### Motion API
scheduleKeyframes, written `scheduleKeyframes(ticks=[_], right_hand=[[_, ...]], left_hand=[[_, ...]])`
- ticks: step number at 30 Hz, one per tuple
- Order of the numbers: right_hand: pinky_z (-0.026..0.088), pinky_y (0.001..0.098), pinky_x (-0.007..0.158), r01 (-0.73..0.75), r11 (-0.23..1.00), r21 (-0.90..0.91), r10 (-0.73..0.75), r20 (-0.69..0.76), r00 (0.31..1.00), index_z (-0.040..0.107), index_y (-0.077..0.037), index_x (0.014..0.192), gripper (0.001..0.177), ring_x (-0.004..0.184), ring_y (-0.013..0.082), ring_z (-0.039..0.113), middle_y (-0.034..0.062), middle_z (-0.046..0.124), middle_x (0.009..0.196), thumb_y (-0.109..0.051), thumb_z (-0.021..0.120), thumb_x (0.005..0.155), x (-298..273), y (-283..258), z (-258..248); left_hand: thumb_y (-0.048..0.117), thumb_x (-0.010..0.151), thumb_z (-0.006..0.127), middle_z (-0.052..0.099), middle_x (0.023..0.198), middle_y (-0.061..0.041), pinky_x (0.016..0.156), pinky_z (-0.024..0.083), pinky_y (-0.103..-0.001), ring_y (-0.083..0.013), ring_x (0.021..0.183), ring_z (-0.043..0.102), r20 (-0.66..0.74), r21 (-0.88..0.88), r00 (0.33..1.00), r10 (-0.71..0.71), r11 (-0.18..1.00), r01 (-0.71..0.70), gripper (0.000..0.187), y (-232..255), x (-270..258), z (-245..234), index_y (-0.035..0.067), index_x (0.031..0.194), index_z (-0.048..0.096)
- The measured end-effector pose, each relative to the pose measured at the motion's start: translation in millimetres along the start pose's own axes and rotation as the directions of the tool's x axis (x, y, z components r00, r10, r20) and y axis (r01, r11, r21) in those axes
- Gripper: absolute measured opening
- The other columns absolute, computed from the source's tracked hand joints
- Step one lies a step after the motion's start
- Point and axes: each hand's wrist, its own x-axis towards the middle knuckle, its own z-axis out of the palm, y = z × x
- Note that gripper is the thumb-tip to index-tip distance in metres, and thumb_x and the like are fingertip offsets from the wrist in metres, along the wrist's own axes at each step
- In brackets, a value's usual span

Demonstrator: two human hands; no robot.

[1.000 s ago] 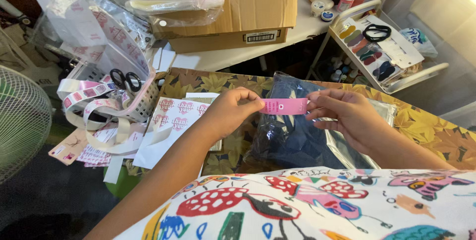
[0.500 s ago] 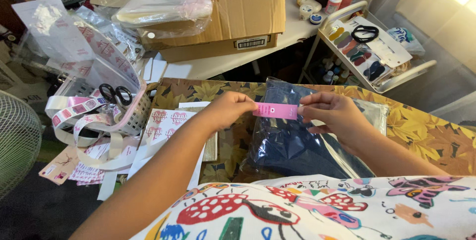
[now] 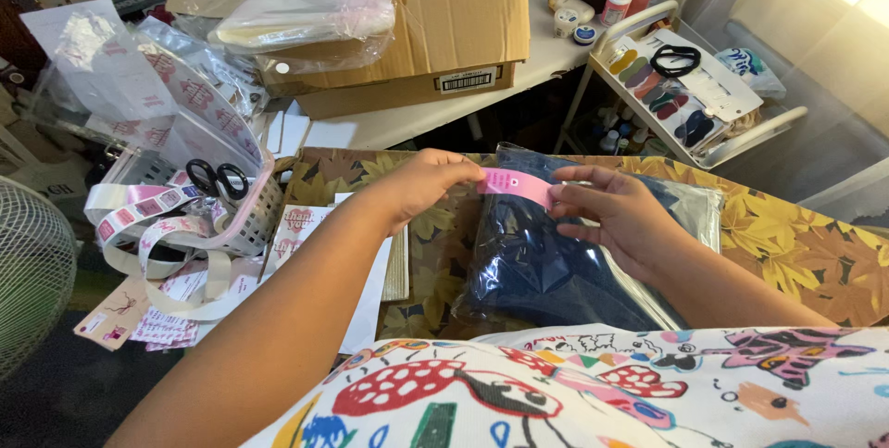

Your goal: The person packs a pair of jeans into a clear plastic bag, places a printed card inside, and seals the bag with multiple stickers. They then move the packaged jeans to a nearby chair and briefly handle a notebook and other items on the table.

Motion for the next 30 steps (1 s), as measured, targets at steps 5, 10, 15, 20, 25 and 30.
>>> scheduleKeyframes(ticks=[5,10,15,20,25,30], right_hand=[[0.060,0.0295,0.077,0.030,0.999,-0.033,-0.030,0.004,1.000,0.065,-0.008,0.120,0.032,0.086,0.0119,0.071,0.0046,0.073,0.097,-0.012,0.070,0.089,1,4,0],[0.055,0.0263,0.070,0.062,0.979,-0.194,-0.080,-0.085,0.993,0.067,-0.006,0.114,0.031,0.081,0.0124,0.069,0.0048,0.075,0.093,-0.009,0.075,0.084,4,11,1],[0.046,0.0212,0.067,0.107,0.915,-0.388,-0.187,-0.175,0.967,0.071,-0.002,0.102,0.025,0.079,0.0092,0.066,0.0053,0.076,0.089,-0.007,0.081,0.079,9,21,0],[0.048,0.0220,0.067,0.151,0.879,-0.452,-0.241,-0.150,0.959,0.073,-0.001,0.097,0.022,0.075,0.0096,0.065,0.0058,0.075,0.088,-0.010,0.081,0.079,17,30,-1],[0.048,0.0249,0.066,0.124,0.820,-0.559,-0.262,-0.174,0.949,0.075,-0.002,0.094,0.020,0.072,0.0105,0.062,0.0056,0.075,0.085,-0.013,0.082,0.079,19,28,0],[0.049,0.0270,0.066,0.088,0.812,-0.577,-0.232,-0.181,0.956,0.076,-0.003,0.092,0.021,0.071,0.0112,0.063,0.0057,0.075,0.084,-0.015,0.083,0.076,15,25,1]], left_hand=[[0.040,0.089,0.073,0.059,0.089,-0.001,0.084,0.040,-0.035,-0.0159,0.087,0.049,0.013,0.035,0.999,-0.033,0.999,0.033,0.028,-13,0,1,0.015,0.096,0.081],[0.039,0.081,0.072,0.075,0.103,-0.001,0.097,0.042,-0.035,-0.0142,0.103,0.062,-0.013,0.148,0.998,-0.065,0.987,0.066,0.028,-26,9,4,0.016,0.095,0.081],[0.038,0.077,0.077,0.076,0.102,-0.007,0.095,0.045,-0.037,-0.0181,0.101,0.063,0.002,0.200,0.992,-0.123,0.972,0.120,0.032,-34,23,14,0.011,0.093,0.081],[0.041,0.077,0.078,0.074,0.091,-0.012,0.078,0.050,-0.039,-0.0226,0.085,0.063,-0.038,0.328,0.991,-0.125,0.936,0.130,0.039,-34,35,17,0.003,0.087,0.078],[0.041,0.075,0.080,0.073,0.091,-0.015,0.075,0.051,-0.040,-0.0247,0.082,0.063,-0.063,0.366,0.988,-0.139,0.918,0.152,0.044,-29,36,18,-0.001,0.087,0.076],[0.043,0.074,0.080,0.075,0.096,-0.017,0.078,0.053,-0.043,-0.0282,0.085,0.067,-0.077,0.439,0.986,-0.147,0.883,0.166,0.049,-24,33,19,-0.001,0.096,0.076]])
